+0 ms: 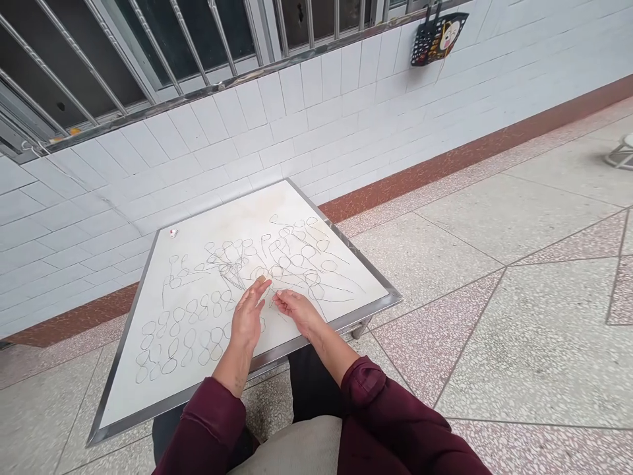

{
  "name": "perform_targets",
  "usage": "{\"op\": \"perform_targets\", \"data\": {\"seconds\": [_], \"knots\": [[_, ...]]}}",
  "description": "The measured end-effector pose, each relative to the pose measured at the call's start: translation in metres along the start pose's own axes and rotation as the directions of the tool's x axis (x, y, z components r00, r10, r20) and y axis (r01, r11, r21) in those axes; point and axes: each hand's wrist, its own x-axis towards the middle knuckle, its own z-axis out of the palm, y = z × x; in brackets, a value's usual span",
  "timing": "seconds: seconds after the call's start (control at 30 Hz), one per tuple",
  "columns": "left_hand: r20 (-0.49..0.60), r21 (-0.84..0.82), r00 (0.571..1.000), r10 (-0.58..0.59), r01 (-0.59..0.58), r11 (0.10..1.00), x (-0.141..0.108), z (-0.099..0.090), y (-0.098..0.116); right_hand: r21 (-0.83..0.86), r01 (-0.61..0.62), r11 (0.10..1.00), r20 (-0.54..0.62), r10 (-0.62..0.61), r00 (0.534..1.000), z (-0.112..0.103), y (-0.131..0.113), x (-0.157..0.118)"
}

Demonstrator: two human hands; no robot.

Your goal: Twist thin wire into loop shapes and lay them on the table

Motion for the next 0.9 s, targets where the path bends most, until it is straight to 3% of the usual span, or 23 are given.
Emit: {"op": "perform_targets", "data": {"seconds": [0.13,0.3,0.47,0.5,0.57,0.67,0.8,0.9], "knots": [[-0.05,-0.09,0.998,-0.042,0.037,0.995,-0.01,-0.013,0.016,-0.198,-0.008,0.98,-0.032,0.002,1.0,-0.006,-0.008,0.015],[-0.113,-0.309,0.985,-0.134,0.093,0.946,-0.036,-0.032,0.044,-0.497,-0.007,0.867,-0.062,-0.028,0.998,-0.014,-0.022,0.031],[-0.157,-0.341,0.983,-0.09,0.032,0.939,-0.065,-0.044,0.061,-0.674,0.082,0.734,-0.066,-0.17,0.983,-0.002,-0.03,-0.002],[-0.162,-0.346,0.983,-0.081,0.02,0.938,-0.069,-0.045,0.062,-0.692,0.125,0.711,-0.037,-0.208,0.977,0.005,-0.029,-0.014],[-0.167,-0.36,0.984,-0.061,-0.003,0.933,-0.078,-0.046,0.064,-0.68,0.306,0.666,0.138,-0.294,0.946,0.024,-0.026,-0.038],[-0.168,-0.368,0.985,-0.025,-0.039,0.929,-0.088,-0.045,0.064,-0.616,0.433,0.658,0.392,-0.221,0.893,0.054,-0.015,-0.068],[-0.2,-0.317,0.98,-0.011,-0.054,0.947,-0.104,-0.046,0.068,-0.569,0.511,0.645,0.47,-0.255,0.845,0.081,0.001,-0.087],[-0.184,-0.317,0.983,-0.015,-0.045,0.947,-0.118,-0.054,0.072,-0.5,0.488,0.715,0.463,-0.255,0.849,0.094,0.006,-0.092]]}}
